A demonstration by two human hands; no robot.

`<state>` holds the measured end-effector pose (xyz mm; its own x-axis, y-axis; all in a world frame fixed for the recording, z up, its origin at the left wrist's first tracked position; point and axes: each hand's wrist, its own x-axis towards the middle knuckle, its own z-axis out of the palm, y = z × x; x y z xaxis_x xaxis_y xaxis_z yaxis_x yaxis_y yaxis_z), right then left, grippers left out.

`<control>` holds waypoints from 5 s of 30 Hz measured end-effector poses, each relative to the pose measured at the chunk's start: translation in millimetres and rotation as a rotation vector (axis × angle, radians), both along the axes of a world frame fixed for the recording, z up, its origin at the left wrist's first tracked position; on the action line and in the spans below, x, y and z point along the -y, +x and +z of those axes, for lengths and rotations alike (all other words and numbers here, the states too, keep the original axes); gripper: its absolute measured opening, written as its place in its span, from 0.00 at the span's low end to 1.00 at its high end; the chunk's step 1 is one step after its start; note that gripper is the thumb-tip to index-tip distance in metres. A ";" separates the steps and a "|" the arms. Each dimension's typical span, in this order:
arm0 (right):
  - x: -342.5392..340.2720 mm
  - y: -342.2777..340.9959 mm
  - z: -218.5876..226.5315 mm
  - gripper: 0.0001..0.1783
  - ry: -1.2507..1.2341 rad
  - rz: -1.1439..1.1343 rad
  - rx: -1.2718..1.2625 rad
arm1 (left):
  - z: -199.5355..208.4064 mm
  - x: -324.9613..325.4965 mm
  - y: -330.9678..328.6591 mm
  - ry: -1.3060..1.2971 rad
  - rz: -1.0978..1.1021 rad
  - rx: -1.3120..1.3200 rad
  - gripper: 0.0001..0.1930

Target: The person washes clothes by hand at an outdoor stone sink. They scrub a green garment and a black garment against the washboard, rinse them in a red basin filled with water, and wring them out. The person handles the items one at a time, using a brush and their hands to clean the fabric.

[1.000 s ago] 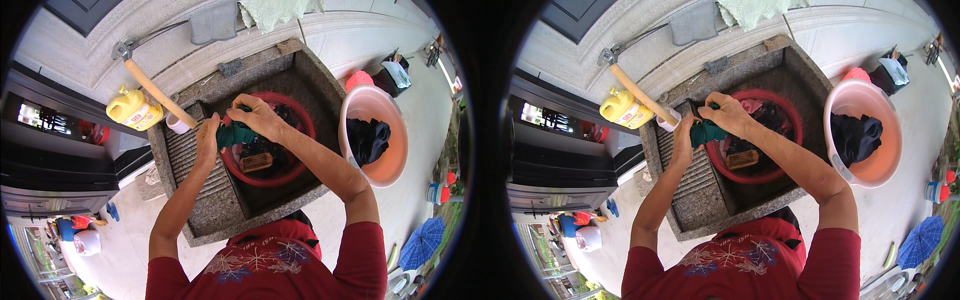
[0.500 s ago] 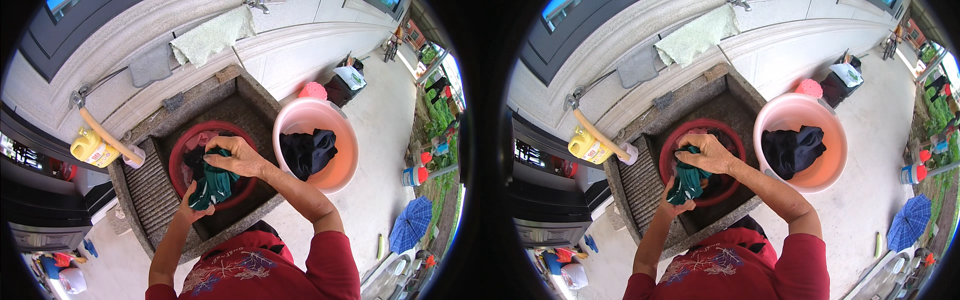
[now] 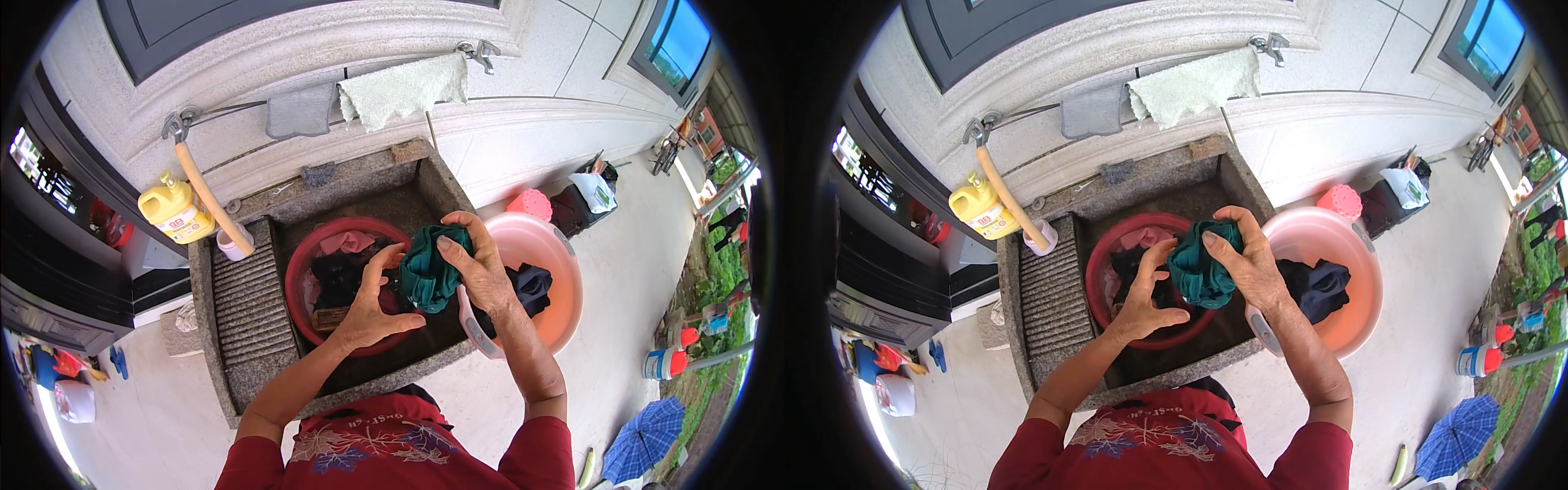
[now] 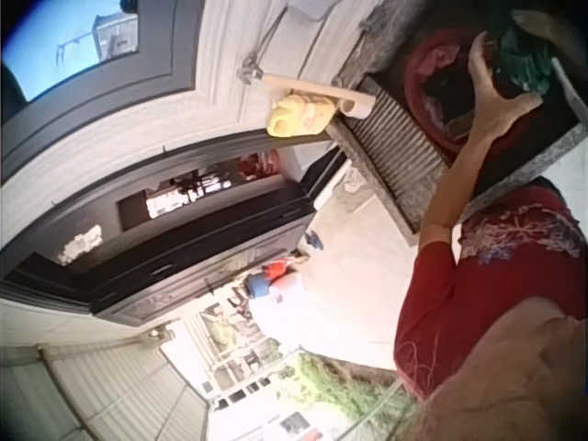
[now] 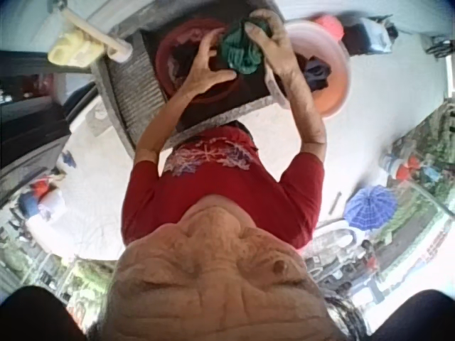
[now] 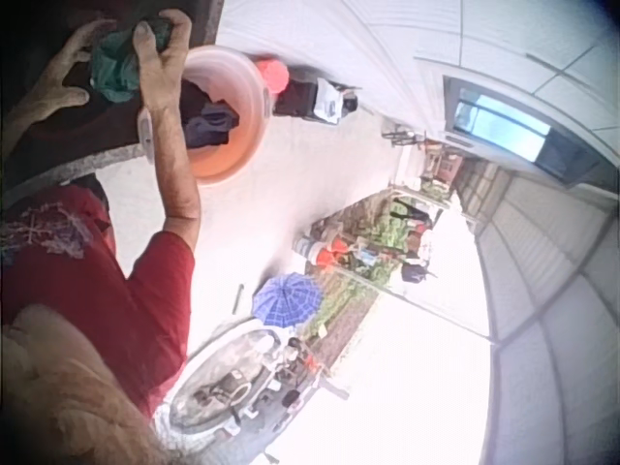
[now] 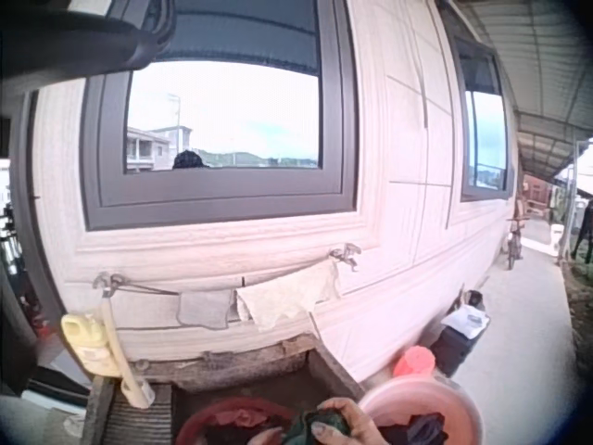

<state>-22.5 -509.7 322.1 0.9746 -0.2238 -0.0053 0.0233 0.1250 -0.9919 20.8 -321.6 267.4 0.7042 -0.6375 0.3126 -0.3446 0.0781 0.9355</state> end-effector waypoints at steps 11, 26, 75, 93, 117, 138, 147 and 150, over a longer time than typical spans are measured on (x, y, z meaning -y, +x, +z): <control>-0.1 29.0 -2.3 0.10 -0.443 0.117 0.186 | 4.0 -43.4 50.6 -0.693 0.315 -0.856 0.15; -45.5 57.6 16.8 0.42 -0.167 0.311 0.230 | 114.7 -45.6 82.6 -0.692 -0.314 -0.709 0.17; -95.8 149.4 -244.4 0.29 -0.980 0.771 -0.243 | -241.7 -118.4 4.1 1.283 0.035 0.160 0.28; -120.1 114.3 -228.0 0.09 -0.081 0.160 -0.419 | -240.9 -151.2 -6.3 1.135 -0.249 0.222 0.18; -69.0 119.5 -159.5 0.20 -0.905 -0.006 -0.113 | -243.5 -116.1 63.3 -0.157 0.813 -0.784 0.18; -65.3 128.3 -268.9 0.16 0.059 -0.078 -0.597 | -256.3 -126.4 89.8 0.430 0.552 -0.277 0.17; -200.8 76.3 -181.9 0.10 -0.382 0.405 0.139 | -284.5 -125.2 56.0 -0.676 0.300 -1.548 0.25; -205.4 69.3 -202.5 0.09 -0.671 0.311 0.211 | -292.1 -137.7 45.9 -0.742 0.191 -1.391 0.25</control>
